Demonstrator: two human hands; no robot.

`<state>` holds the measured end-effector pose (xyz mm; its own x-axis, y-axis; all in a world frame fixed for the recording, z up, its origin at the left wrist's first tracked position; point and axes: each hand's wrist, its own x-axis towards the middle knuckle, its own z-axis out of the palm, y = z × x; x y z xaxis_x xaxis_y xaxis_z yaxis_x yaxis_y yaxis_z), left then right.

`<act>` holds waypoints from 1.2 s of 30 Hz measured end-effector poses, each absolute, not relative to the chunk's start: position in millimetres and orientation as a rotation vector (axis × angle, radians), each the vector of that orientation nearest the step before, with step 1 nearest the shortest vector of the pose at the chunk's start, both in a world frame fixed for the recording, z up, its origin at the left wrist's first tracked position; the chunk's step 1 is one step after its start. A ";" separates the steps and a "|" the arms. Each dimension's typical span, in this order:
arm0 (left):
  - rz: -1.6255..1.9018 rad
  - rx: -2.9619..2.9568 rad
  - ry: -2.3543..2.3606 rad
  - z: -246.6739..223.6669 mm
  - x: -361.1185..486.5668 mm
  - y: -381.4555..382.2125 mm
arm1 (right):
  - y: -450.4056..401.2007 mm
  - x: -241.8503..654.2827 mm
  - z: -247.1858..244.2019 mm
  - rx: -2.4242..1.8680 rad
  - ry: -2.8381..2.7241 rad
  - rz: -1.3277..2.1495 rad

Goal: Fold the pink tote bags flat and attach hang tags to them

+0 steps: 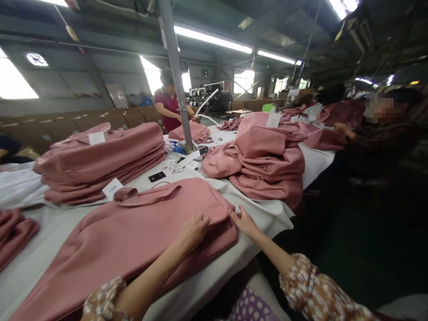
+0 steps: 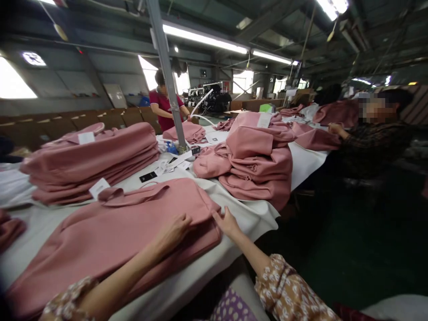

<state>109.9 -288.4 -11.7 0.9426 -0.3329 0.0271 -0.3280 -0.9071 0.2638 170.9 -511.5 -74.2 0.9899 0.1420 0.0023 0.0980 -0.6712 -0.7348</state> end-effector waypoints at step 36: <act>-0.455 2.169 -0.453 -7.5 93.6 -245.0 | -502.5 171.1 -9.4 -2.323 -1.505 -0.346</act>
